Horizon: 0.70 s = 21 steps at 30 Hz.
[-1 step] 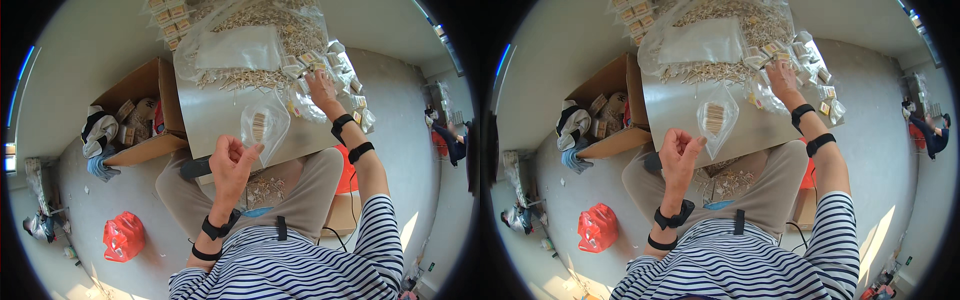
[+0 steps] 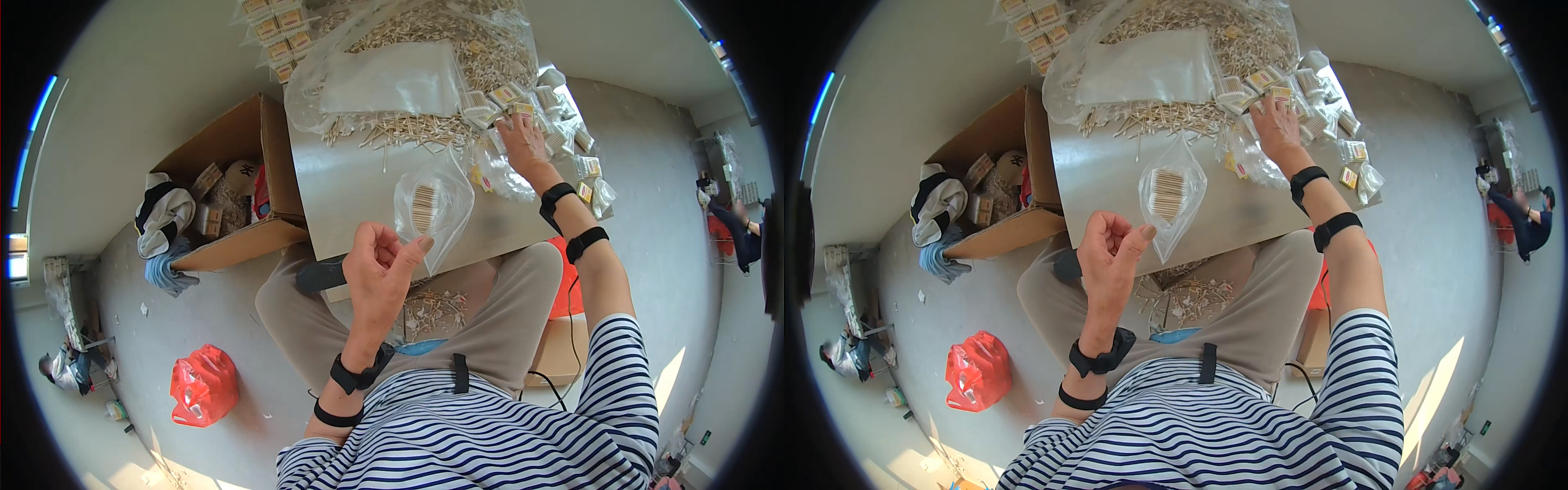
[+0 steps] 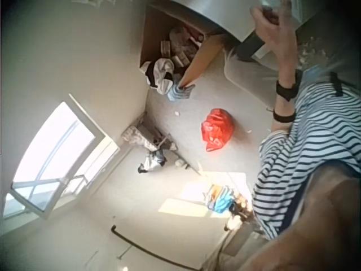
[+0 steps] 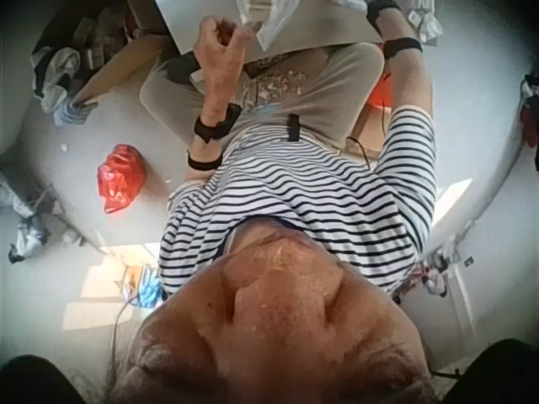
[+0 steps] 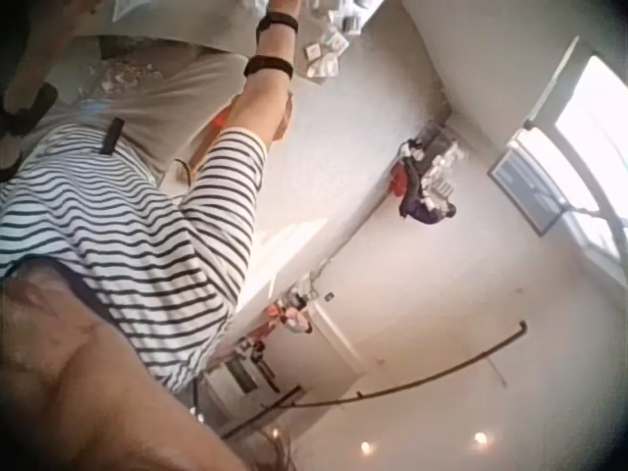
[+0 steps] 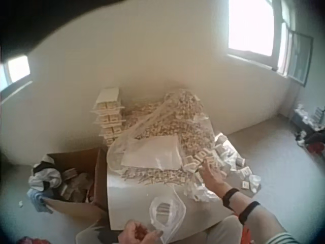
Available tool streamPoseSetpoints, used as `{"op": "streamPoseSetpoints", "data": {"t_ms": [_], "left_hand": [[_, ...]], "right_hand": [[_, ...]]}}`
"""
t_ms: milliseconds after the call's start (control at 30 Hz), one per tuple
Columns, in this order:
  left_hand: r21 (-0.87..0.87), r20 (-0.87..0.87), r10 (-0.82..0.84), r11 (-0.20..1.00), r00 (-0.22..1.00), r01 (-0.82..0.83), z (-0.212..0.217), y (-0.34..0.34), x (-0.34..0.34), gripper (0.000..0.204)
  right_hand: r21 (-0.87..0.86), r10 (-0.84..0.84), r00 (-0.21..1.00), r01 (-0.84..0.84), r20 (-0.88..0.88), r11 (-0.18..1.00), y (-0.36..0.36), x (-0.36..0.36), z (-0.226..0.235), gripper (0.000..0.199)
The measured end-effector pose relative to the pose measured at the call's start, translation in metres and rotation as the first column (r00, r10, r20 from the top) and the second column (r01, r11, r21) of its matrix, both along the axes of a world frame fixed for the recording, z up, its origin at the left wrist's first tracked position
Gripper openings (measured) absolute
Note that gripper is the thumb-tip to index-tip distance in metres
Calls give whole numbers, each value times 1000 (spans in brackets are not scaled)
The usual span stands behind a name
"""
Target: The recorder is picking up packs of cotton swabs and placing them into a plastic bag.
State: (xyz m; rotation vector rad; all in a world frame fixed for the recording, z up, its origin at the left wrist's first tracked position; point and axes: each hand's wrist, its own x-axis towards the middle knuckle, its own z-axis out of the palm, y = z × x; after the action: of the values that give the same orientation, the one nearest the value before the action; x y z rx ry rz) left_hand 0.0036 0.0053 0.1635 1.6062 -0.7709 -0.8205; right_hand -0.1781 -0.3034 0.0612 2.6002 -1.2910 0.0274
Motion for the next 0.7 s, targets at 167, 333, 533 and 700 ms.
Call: {"op": "streamPoseSetpoints", "data": {"t_ms": [167,333,533,700], "left_hand": [[-4,-9,-3,1000,1000,3,-2,-2,-3,28],[-36,-78,10,999,997,-12,-6,-5,-6,26],[-38,-48,7,999,999,-9,-10,-8,-8,22],[-100,-126,66,992,990,-79,-23,-12,-14,16]], "right_hand": [[145,-13,996,25,-83,989,-18,13,-15,38],[174,65,965,-112,255,978,-24,-10,-2,43],[705,-608,391,-547,691,451,7,-25,70,44],[463,-760,183,-870,624,171,66,-8,131,43]]}}
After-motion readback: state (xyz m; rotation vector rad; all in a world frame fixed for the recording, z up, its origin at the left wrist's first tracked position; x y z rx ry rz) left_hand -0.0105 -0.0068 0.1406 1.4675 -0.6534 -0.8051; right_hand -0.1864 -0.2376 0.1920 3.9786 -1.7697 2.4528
